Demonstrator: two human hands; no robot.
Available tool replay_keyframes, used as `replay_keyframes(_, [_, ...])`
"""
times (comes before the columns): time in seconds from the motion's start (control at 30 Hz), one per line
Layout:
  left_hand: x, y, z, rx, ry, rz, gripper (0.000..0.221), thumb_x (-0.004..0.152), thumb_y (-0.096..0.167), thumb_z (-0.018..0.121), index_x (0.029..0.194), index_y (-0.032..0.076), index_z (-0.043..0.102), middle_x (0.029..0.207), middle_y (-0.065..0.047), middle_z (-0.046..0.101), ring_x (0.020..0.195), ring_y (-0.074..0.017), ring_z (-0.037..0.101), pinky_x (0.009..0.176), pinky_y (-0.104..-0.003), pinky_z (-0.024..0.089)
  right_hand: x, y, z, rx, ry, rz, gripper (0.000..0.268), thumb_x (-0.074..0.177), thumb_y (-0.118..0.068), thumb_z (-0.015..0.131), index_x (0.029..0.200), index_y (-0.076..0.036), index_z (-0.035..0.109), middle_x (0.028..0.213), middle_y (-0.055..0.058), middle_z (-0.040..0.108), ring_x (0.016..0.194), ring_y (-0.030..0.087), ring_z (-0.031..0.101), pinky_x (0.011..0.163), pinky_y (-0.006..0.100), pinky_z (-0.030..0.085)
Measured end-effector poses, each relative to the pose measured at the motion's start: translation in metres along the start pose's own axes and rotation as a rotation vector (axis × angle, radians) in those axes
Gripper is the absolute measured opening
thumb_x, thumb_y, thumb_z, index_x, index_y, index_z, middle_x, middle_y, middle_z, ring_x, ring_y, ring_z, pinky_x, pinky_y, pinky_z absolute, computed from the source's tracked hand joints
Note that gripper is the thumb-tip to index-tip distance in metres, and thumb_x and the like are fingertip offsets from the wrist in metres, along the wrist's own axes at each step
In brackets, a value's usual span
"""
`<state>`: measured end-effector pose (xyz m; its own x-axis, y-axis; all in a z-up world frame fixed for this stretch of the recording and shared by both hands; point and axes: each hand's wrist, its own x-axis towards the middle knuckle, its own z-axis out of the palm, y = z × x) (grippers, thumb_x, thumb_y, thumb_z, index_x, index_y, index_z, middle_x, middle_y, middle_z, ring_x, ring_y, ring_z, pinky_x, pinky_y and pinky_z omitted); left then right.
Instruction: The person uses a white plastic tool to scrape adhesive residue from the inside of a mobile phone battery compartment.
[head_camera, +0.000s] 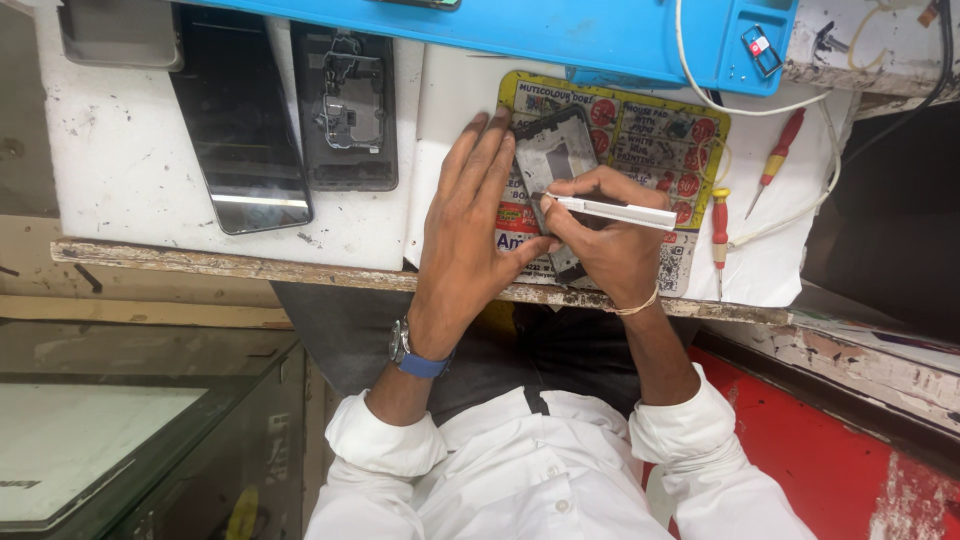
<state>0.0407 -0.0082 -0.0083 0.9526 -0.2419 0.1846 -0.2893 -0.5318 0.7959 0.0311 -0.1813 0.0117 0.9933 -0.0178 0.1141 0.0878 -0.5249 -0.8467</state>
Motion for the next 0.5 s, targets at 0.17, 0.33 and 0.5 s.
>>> replay_keyframes(0.17, [0.0018, 0.0017, -0.0005, 0.006, 0.001, -0.013, 0.108, 0.059, 0.031, 0.099, 0.145, -0.008, 0.046, 0.159, -0.018, 0.037, 0.151, -0.0358, 0.030, 0.126, -0.047, 0.031, 0.0013, -0.0014, 0.0010, 0.010, 0.006, -0.006, 0.012, 0.088, -0.006, 0.081, 0.099, -0.001, 0.076, 0.088, 0.006, 0.076, 0.077, 0.007, 0.070, 0.065, 0.021, 0.055])
replay_keyframes(0.33, [-0.0002, -0.0005, 0.0014, -0.006, -0.001, -0.017, 0.108, 0.059, 0.030, 0.098, 0.146, -0.007, 0.046, 0.160, -0.018, 0.038, 0.151, -0.0348, 0.031, 0.126, -0.046, 0.033, 0.0007, 0.0004, 0.0036, 0.034, 0.027, 0.012, 0.011, 0.090, -0.006, 0.081, 0.098, -0.001, 0.076, 0.087, 0.005, 0.076, 0.076, 0.006, 0.068, 0.066, 0.021, 0.053])
replay_keyframes(0.5, [0.0010, -0.0003, 0.0014, 0.010, 0.001, -0.018, 0.110, 0.058, 0.032, 0.098, 0.146, -0.008, 0.046, 0.159, -0.019, 0.038, 0.150, -0.0355, 0.031, 0.125, -0.047, 0.032, 0.0021, -0.0016, 0.0031, 0.020, 0.012, 0.034, 0.012, 0.088, -0.005, 0.080, 0.098, -0.001, 0.076, 0.085, 0.004, 0.075, 0.074, 0.006, 0.069, 0.063, 0.020, 0.054])
